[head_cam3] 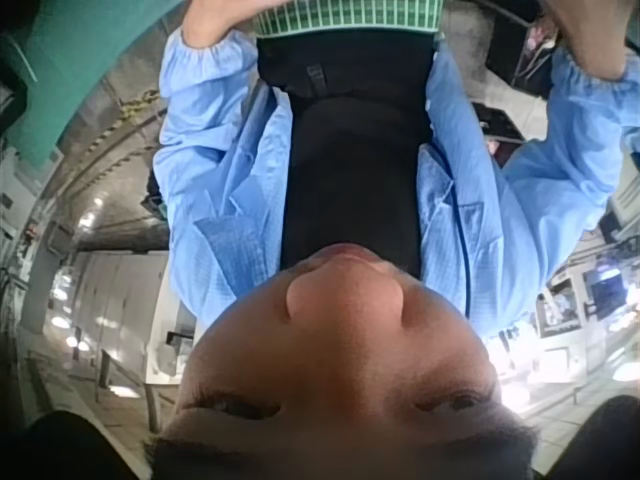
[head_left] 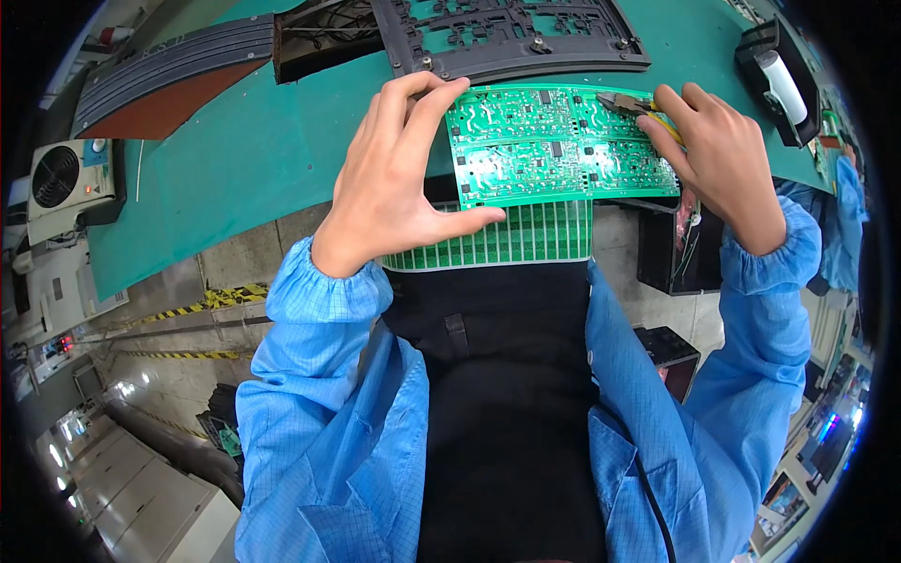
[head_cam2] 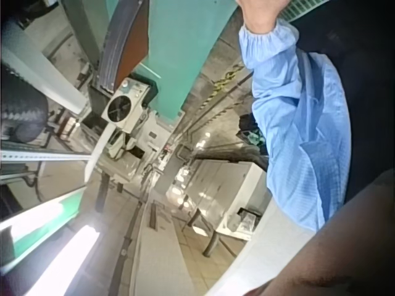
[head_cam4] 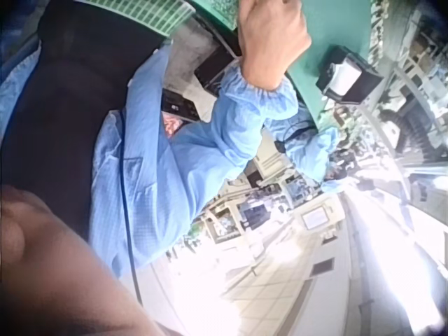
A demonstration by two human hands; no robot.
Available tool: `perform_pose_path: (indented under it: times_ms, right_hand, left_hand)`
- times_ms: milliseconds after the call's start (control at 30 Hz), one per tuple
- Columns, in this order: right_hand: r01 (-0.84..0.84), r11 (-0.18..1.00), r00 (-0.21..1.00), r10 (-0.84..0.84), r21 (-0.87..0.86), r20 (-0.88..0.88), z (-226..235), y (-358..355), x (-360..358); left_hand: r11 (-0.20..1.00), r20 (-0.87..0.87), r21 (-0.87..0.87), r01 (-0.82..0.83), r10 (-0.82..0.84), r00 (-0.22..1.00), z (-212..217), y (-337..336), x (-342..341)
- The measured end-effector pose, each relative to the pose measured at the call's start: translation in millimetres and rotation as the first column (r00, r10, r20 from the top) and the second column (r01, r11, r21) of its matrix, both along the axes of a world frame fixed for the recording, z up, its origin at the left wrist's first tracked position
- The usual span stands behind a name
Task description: Assembling electronic circuit boards by applying components and mounting them into plastic housings.
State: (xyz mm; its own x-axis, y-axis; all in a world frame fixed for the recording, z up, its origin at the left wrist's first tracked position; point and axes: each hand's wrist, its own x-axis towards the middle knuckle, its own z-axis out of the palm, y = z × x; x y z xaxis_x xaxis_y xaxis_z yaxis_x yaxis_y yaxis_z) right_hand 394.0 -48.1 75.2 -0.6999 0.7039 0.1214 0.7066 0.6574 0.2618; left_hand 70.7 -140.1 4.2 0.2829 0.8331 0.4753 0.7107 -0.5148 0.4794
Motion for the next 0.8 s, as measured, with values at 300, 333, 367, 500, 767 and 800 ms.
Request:
perform_pose_path:
  times_ms: [300, 333, 367, 500, 767, 800]
  right_hand:
    - [-0.154, 0.970, 0.988, 0.151, 0.190, 0.032, -8, 8, 7]
    - [-0.157, 0.969, 0.988, 0.154, 0.192, 0.032, -7, 9, 8]
    - [-0.156, 0.969, 0.988, 0.154, 0.190, 0.025, -7, 9, 8]
    - [-0.141, 0.976, 0.990, 0.143, 0.166, -0.002, -11, 11, 12]
    - [-0.116, 0.990, 0.989, 0.123, 0.085, -0.087, -13, 12, 12]
    - [-0.107, 0.992, 0.990, 0.113, 0.072, -0.090, -13, 12, 11]
  left_hand:
    - [1.000, -0.011, 0.025, -0.004, 0.005, 1.000, 0, -1, 0]
    - [1.000, -0.008, 0.018, -0.003, 0.003, 1.000, 1, -1, 0]
    - [1.000, -0.005, 0.011, -0.002, 0.002, 1.000, 2, -1, 0]
    - [1.000, -0.003, 0.010, 0.002, -0.002, 1.000, 1, -1, 0]
    - [1.000, -0.006, 0.014, -0.005, 0.005, 1.000, 0, -2, -1]
    - [1.000, -0.005, 0.014, 0.001, -0.001, 1.000, 0, -1, -1]
